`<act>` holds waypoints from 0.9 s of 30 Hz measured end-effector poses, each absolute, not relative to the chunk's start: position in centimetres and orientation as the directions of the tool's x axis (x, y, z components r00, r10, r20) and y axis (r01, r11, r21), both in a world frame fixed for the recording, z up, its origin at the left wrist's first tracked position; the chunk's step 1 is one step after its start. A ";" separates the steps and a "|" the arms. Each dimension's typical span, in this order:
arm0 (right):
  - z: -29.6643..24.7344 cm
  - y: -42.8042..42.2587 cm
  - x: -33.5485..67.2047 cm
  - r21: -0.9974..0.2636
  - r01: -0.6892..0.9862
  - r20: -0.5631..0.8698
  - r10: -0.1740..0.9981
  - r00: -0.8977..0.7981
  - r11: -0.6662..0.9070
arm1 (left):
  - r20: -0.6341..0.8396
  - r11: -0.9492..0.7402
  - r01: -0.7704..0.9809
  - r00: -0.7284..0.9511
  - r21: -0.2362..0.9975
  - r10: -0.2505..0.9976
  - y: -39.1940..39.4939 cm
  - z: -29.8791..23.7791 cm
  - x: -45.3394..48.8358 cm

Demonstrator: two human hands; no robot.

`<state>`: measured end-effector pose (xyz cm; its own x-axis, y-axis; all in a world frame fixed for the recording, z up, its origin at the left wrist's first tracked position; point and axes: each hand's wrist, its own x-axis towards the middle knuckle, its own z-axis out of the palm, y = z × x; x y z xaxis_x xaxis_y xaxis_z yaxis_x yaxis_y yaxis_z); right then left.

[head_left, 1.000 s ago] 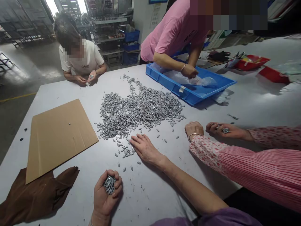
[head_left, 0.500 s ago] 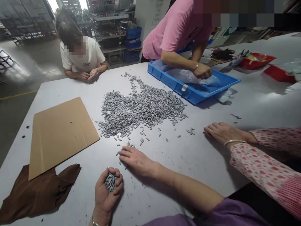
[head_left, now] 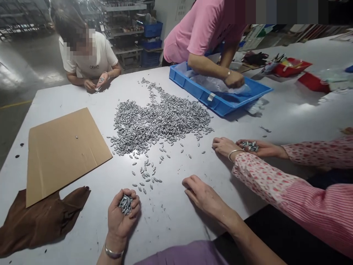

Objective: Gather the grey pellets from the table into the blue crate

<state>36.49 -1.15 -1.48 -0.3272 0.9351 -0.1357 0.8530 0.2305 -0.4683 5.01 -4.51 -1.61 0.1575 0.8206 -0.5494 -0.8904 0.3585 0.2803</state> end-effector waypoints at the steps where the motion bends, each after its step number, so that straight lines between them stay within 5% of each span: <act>1: -1.7 -1.1 36.2 -0.474 0.849 -0.126 0.937 -0.326 0.232 | -0.547 0.358 -0.889 0.157 0.284 0.823 -4.5 -1.6 5.0; 8: -2.0 0.3 33.0 -0.470 0.831 -0.077 0.924 -0.375 0.298 | -0.530 0.341 -0.890 0.141 0.302 0.836 -4.5 -1.6 5.1; 16: -1.6 2.2 30.1 -0.685 0.633 0.094 0.905 -0.415 0.362 | -0.537 0.339 -0.891 0.136 0.301 0.833 -4.6 -1.6 5.0; 27: -1.6 2.7 29.0 -0.589 0.737 -0.026 0.903 -0.429 0.333 | -0.564 0.345 -0.900 0.145 0.266 0.813 -4.5 -1.3 5.1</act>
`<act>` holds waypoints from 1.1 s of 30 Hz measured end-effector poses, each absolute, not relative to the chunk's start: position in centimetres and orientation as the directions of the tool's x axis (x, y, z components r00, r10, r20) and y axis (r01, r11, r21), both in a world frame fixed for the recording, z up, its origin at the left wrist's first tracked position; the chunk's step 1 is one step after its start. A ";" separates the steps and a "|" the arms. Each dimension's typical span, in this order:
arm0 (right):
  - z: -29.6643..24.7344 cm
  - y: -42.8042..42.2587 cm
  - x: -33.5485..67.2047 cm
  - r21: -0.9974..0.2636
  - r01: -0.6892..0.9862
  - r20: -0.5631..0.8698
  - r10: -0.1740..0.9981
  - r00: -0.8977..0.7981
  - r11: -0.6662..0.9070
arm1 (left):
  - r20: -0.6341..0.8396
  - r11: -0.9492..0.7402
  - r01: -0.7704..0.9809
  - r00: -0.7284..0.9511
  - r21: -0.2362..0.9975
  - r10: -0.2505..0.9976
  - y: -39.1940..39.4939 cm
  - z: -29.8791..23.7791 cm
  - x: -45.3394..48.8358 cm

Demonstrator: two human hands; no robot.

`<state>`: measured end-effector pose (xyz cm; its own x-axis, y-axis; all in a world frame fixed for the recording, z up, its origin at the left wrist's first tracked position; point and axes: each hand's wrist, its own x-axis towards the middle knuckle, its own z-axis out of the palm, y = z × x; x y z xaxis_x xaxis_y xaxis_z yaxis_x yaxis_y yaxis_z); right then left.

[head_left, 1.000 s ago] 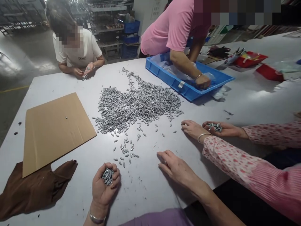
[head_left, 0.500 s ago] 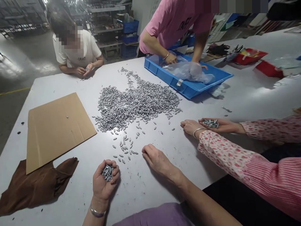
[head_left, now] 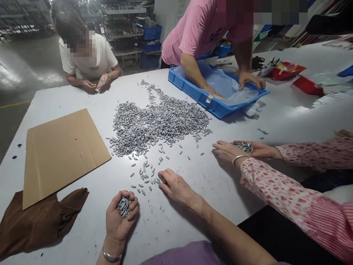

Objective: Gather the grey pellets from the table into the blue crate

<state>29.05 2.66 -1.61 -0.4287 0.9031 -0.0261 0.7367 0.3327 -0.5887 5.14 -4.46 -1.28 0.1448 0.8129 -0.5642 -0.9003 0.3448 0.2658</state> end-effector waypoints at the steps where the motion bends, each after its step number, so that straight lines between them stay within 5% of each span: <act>1: -1.7 2.9 28.8 -0.583 0.743 -0.015 0.909 -0.416 0.330 | -0.561 0.343 -0.900 0.144 0.268 0.815 -4.4 -1.3 5.1; 14: -1.3 6.0 25.9 -0.382 0.840 -0.117 0.881 -0.458 0.385 | -0.549 0.352 -0.890 0.147 0.290 0.823 -4.6 -1.5 5.1; 17: -0.2 5.4 25.9 -0.515 0.778 -0.095 0.877 -0.470 0.361 | -0.535 0.367 -0.871 0.150 0.325 0.831 -4.6 -1.9 5.2; 22: 2.2 2.8 25.3 -0.913 0.378 -0.063 0.861 -0.505 0.155 | -0.518 0.414 -0.739 0.103 0.532 0.849 -5.1 -1.9 6.2; 26: 2.3 1.3 24.3 -0.962 0.273 -0.170 0.827 -0.536 -0.022 | -0.510 0.461 -0.582 0.091 0.669 0.855 -5.7 -1.6 7.0; 33: 1.4 0.6 23.8 -0.961 0.261 -0.224 0.818 -0.530 -0.094 | -0.546 0.507 -0.498 0.078 0.703 0.834 -5.9 -1.4 7.5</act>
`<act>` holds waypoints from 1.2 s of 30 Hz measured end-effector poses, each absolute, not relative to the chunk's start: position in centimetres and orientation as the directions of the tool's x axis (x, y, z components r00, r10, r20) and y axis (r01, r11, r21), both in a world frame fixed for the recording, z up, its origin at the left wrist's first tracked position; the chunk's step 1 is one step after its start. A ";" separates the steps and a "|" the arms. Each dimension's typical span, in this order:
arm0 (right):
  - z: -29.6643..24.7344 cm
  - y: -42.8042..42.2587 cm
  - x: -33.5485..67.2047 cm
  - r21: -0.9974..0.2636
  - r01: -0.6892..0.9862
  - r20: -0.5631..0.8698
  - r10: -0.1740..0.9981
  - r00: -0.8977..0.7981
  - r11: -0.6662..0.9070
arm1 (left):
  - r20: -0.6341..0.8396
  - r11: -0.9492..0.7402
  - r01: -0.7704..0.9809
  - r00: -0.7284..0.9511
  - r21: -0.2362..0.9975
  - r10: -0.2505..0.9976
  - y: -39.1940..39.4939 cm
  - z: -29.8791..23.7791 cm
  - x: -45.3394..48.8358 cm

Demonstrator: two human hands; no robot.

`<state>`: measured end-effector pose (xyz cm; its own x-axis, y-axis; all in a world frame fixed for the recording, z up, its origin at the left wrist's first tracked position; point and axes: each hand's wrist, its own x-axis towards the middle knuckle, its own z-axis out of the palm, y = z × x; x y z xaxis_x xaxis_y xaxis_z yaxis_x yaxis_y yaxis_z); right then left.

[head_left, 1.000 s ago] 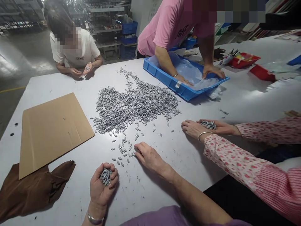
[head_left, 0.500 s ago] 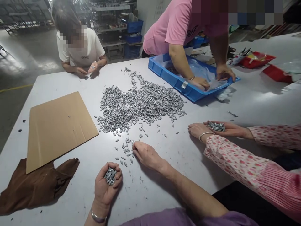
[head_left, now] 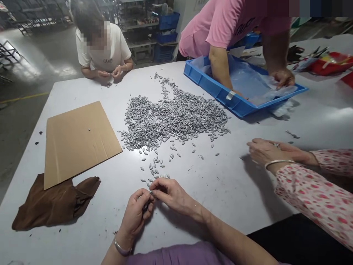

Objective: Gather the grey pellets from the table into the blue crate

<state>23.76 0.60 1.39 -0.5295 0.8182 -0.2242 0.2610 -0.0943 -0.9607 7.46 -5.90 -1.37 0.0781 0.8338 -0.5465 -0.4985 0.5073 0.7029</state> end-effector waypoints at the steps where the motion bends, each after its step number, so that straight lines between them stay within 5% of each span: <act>1: 1.4 0.5 23.8 -0.963 0.241 -0.238 0.813 -0.532 -0.124 | -0.550 0.509 -0.490 0.069 0.708 0.832 -5.9 -1.3 7.5; 5: 1.1 0.1 23.8 -0.950 0.157 -0.312 0.783 -0.537 -0.271 | -0.560 0.518 -0.443 0.042 0.732 0.828 -5.7 -1.1 7.4; 14: 0.4 -0.1 23.7 -0.940 0.240 -0.334 0.800 -0.498 -0.243 | -0.566 0.541 -0.375 0.050 0.753 0.823 -6.0 -1.3 7.5; 24: 0.0 -0.1 23.1 -0.907 0.087 -0.393 0.758 -0.521 -0.411 | -0.568 0.539 -0.461 0.089 0.705 0.818 -5.7 -1.8 7.0; 36: 0.4 0.0 23.1 -0.928 0.156 -0.369 0.768 -0.523 -0.339 | -0.558 0.539 -0.410 0.084 0.735 0.825 -5.8 -1.5 7.1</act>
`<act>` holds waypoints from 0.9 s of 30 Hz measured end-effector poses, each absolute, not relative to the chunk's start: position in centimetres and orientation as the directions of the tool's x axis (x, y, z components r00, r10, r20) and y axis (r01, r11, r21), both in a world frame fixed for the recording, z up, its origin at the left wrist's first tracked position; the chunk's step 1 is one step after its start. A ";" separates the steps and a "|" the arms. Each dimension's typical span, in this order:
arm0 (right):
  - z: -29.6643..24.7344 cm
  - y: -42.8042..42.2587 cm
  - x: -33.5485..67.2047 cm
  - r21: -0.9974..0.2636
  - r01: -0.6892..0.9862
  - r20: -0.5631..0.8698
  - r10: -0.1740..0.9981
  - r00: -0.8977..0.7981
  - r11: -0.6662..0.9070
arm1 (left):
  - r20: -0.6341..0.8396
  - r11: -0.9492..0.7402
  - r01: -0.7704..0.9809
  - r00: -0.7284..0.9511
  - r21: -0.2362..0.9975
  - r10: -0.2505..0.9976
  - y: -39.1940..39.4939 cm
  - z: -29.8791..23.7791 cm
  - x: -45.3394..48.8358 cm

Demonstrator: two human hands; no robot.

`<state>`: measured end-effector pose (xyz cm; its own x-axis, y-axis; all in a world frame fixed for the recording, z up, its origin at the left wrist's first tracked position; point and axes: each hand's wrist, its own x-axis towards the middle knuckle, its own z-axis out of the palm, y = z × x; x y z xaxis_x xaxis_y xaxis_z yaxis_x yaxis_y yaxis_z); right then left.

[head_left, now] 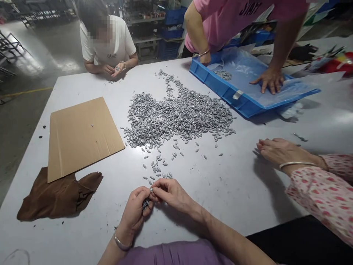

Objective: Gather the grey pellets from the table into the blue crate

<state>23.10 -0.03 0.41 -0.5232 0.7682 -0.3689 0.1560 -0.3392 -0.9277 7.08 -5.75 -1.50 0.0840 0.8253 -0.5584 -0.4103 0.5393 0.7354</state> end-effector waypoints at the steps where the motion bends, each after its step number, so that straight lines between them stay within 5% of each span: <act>1: 0.3 0.0 23.1 -0.925 0.158 -0.374 0.765 -0.524 -0.345 | -0.561 0.543 -0.406 0.085 0.735 0.824 -5.8 -1.5 7.1; 20: 0.3 0.7 22.3 -0.892 0.088 -0.411 0.713 -0.568 -0.444 | -0.565 0.518 -0.501 0.069 0.693 0.822 -5.6 -1.6 7.1; 27: -1.4 6.9 17.4 -0.950 0.105 -0.305 0.803 -0.511 -0.294 | -0.634 0.526 -0.632 0.070 0.569 0.770 -6.3 -3.6 7.2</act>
<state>17.38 6.88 -1.40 -0.5113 0.8034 -0.3052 0.1051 -0.2940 -0.9500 7.22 -6.27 -3.60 0.0698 0.7698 -0.6345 -0.6321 0.5262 0.5688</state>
